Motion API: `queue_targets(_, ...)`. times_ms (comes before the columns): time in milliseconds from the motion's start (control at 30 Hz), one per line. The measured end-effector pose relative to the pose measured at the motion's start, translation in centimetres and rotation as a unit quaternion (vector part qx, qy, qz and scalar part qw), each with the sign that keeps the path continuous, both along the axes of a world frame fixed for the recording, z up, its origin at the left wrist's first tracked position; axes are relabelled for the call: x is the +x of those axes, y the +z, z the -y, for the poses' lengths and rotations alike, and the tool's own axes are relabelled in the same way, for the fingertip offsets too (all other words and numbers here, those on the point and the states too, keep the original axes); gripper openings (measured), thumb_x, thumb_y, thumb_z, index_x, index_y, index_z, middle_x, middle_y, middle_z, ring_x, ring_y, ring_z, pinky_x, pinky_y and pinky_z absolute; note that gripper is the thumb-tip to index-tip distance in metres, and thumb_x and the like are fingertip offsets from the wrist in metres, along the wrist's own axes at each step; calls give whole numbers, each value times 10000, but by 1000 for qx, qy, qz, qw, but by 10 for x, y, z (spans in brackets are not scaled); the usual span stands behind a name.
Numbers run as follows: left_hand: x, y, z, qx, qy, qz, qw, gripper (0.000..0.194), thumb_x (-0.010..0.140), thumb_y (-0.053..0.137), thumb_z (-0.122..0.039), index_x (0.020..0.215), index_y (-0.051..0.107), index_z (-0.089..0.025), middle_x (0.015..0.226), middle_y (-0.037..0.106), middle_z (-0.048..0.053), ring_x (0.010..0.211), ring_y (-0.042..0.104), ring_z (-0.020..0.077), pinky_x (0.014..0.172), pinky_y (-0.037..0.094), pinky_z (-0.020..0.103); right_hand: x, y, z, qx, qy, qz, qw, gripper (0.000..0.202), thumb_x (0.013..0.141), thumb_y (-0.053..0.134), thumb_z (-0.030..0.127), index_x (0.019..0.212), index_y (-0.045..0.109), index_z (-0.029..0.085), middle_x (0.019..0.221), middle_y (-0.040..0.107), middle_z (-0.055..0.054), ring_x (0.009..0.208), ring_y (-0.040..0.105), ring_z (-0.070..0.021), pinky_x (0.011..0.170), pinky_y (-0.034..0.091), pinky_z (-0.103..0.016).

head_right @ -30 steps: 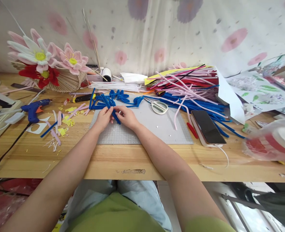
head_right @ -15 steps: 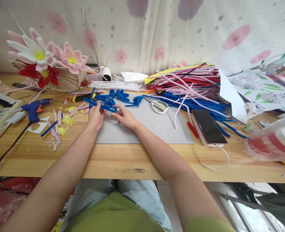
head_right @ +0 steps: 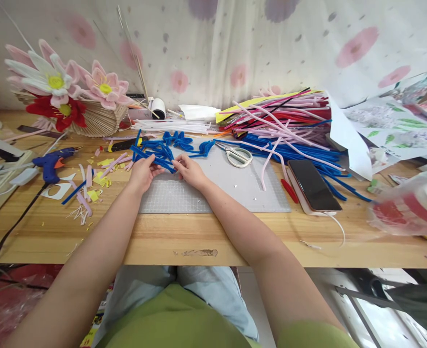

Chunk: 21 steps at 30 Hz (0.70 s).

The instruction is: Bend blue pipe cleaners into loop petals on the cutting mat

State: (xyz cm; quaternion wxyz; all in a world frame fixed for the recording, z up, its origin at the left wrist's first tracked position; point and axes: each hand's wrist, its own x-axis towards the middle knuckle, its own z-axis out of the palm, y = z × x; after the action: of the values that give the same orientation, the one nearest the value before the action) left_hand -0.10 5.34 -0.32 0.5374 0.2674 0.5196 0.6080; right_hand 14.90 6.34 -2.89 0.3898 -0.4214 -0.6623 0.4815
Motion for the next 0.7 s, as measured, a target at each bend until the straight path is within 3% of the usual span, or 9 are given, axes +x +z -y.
queue_targets(133, 7, -5, 2, 24, -31, -39, 998, 281, 707, 673, -346, 651, 489, -142, 491, 516, -47, 439, 495, 51, 551, 532, 224, 0, 2, 3, 28, 8, 56, 998, 194, 830, 470, 323, 702, 465, 177, 535, 520, 47, 454, 445, -64, 508, 372, -203)
queue_targets(333, 4, -11, -2, 35, -15, -62, 997, 329, 695, 667, -418, 635, 488, -149, 455, 494, -50, 411, 476, 59, 479, 492, 202, 1, -1, 0, 36, 59, 38, 997, 181, 790, 504, 300, 881, 582, 165, 636, 564, 26, 555, 485, -85, 574, 384, -218)
queue_targets(700, -18, 4, -6, 55, 88, -14, 995, 351, 725, 613, -479, 640, 537, -147, 591, 565, -16, 431, 458, 29, 424, 414, 140, 3, 1, 6, 115, 39, 124, 985, 196, 751, 522, 235, 855, 653, 134, 669, 573, -3, 593, 455, -92, 603, 363, -229)
